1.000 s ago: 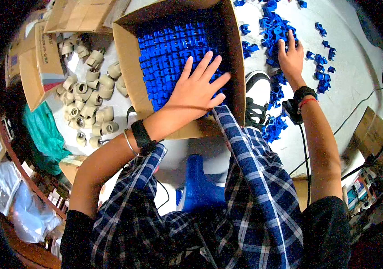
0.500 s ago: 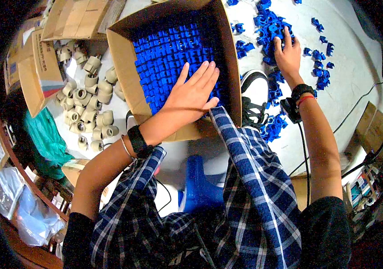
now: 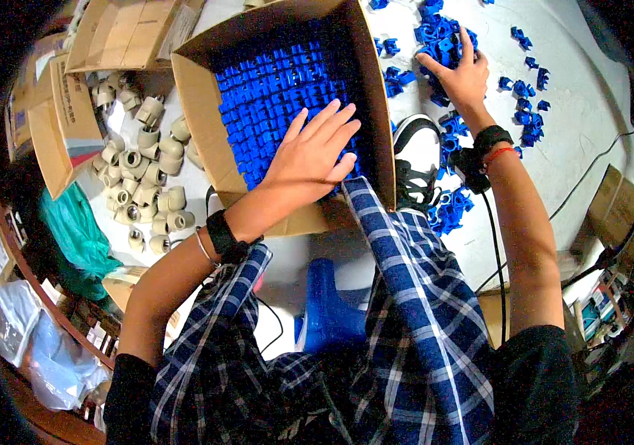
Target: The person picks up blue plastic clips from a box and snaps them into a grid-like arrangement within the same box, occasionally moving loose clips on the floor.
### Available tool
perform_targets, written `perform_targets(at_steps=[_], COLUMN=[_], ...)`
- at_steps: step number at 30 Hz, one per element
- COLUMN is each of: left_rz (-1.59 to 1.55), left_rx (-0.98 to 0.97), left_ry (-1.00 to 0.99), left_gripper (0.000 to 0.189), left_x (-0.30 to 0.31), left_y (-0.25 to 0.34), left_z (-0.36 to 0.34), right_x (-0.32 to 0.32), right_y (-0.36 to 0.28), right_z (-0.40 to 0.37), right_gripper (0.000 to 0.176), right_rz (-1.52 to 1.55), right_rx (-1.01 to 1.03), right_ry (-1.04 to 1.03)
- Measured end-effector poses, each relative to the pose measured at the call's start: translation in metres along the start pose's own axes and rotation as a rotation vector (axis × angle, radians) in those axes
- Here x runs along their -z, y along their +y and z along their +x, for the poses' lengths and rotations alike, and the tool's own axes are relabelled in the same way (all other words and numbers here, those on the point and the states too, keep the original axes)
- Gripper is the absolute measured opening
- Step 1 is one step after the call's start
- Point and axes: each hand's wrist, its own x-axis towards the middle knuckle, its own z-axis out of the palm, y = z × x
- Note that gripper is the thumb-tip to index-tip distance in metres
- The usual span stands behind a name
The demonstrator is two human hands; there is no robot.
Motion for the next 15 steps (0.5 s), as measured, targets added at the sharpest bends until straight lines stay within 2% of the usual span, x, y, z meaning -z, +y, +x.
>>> perform_targets(at_steps=[2,4,7,11,15], left_rz=[-0.025,-0.027,-0.050,-0.116,-0.148], left_rx=[-0.030,-0.032,-0.042,-0.058,-0.049], left_ry=[0.026,0.028,0.054,0.146,0.201], left_gripper=[0.041,0.039,0.036,0.031,0.026], left_x=[0.000,0.001,0.002,0.006,0.013], left_y=[0.001,0.003,0.003,0.001,-0.001], left_z=[0.000,0.000,0.001,0.002,-0.003], right_x=[0.009,0.011,0.009,0.011,0.016], right_y=[-0.005,-0.007,-0.005,-0.007,-0.012], right_z=[0.002,0.003,0.009,0.002,-0.005], right_gripper=[0.092,0.091,0.091,0.065,0.055], right_rz=[-0.054,-0.142,0.015,-0.025,-0.076], right_rx=[0.010,0.031,0.006,0.039,0.027], right_ry=[-0.110,-0.089,-0.132,-0.193,-0.243])
